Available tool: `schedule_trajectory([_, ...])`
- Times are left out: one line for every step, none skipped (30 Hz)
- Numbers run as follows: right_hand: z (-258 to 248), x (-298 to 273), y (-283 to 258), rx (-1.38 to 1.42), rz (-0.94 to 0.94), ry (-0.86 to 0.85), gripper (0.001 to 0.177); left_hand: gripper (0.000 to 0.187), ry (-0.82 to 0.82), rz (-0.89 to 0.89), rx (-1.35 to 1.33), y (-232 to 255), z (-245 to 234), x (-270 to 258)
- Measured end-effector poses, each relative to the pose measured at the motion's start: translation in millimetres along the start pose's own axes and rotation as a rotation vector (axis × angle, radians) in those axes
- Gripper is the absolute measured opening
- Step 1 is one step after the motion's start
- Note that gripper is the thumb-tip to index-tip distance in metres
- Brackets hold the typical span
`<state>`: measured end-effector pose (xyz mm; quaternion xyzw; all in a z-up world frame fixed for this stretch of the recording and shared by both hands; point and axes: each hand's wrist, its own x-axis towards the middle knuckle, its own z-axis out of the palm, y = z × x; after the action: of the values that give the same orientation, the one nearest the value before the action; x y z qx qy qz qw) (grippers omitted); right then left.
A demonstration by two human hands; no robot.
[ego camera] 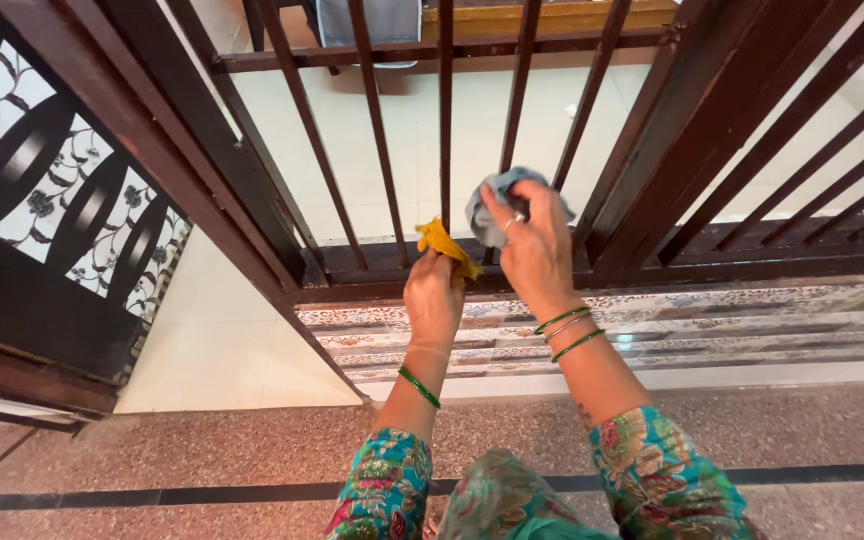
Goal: The person wipes the horizontal bars of a dark brown metal railing using two cloths, one yellow and one grey. They move along the railing, cleaning the surface with both hands simultaneously.
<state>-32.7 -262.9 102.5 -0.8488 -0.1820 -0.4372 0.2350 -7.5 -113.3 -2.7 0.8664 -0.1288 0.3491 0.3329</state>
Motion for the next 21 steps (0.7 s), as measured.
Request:
schedule_trajectory([5.0,-5.3,2.4,0.006,-0.004,-0.029,0.069,0.014,0.000,0.006,0.037,-2.3,1.9,-1.9])
schedule_trajectory([9.6,-13.5,4.8,0.015,0.028,-0.070,0.068,0.012,-0.001,0.013,0.073,-3.7,3.7,-4.2])
schedule_trajectory([15.0,-23.3,6.1,0.028,0.056,-0.113,0.067,0.011,-0.024,-0.003,0.074,-5.1,4.3,-6.7])
schedule_trajectory([20.5,-33.0,8.0,0.041,0.084,-0.155,0.067,0.010,-0.047,-0.019,0.074,-5.9,4.6,-9.3])
schedule_trajectory([26.1,-42.3,10.3,0.061,0.112,-0.193,0.065,0.010,-0.072,-0.035,0.077,-7.2,3.9,-11.3])
schedule_trajectory([30.8,-51.1,13.5,0.080,0.141,-0.230,0.064,0.007,-0.076,-0.039,0.091,-7.6,4.1,-12.3])
schedule_trajectory([35.3,-58.7,17.1,0.098,0.170,-0.266,0.063,0.006,-0.080,-0.040,0.104,-6.8,5.3,-12.2])
schedule_trajectory([40.0,-65.5,20.4,0.054,0.152,-0.286,0.057,0.006,-0.085,-0.042,0.117,-6.3,6.1,-11.8])
schedule_trajectory([42.7,-74.0,23.1,0.009,0.137,-0.310,0.052,0.005,-0.085,-0.031,0.123,-5.7,5.9,-13.3])
schedule_trajectory([44.5,-82.1,25.2,-0.036,0.121,-0.334,0.046,0.005,-0.086,-0.019,0.130,-5.4,4.9,-14.4])
schedule_trajectory([46.1,-87.3,27.2,-0.012,0.161,-0.375,0.049,0.005,-0.081,-0.003,0.137,-4.8,4.3,-12.5])
schedule_trajectory([46.2,-91.6,28.6,0.013,0.201,-0.417,0.051,0.007,-0.049,0.007,0.139,-2.1,2.5,-13.1])
schedule_trajectory([45.0,-93.3,30.2,0.038,0.241,-0.459,0.054,0.010,-0.017,0.017,0.142,1.6,-1.0,-15.2])
schedule_trajectory([41.0,-92.6,33.5,0.037,0.227,-0.431,0.051,0.014,0.014,0.027,0.144,5.8,-4.3,-14.7])
schedule_trajectory([33.9,-92.5,34.9,0.036,0.216,-0.404,0.048,0.021,-0.021,-0.036,0.104,10.8,-8.1,-14.5])
schedule_trajectory([27.6,-90.3,32.9,0.035,0.206,-0.378,0.045,0.029,-0.055,-0.099,0.063,17.2,-11.7,-14.3])
schedule_trajectory([19.4,-84.1,31.5,0.019,0.185,-0.246,0.052,0.038,-0.086,-0.163,0.021,24.6,-13.6,-11.5])
schedule_trajectory([7.5,-75.5,31.6,0.004,0.164,-0.114,0.058,0.043,-0.062,-0.117,-0.028,31.6,-14.6,-7.7])
schedule_trajectory([-5.0,-66.0,30.8,-0.011,0.140,0.014,0.064,0.049,-0.037,-0.075,-0.078,38.6,-14.7,-5.2])
schedule_trajectory([-16.1,-55.7,29.4,-0.027,0.141,0.034,0.066,0.054,-0.013,-0.033,-0.128,44.8,-13.7,-2.7])
schedule_trajectory([-25.3,-43.2,29.5,-0.042,0.139,0.057,0.068,0.056,0.010,0.021,-0.103,50.7,-10.3,1.9])
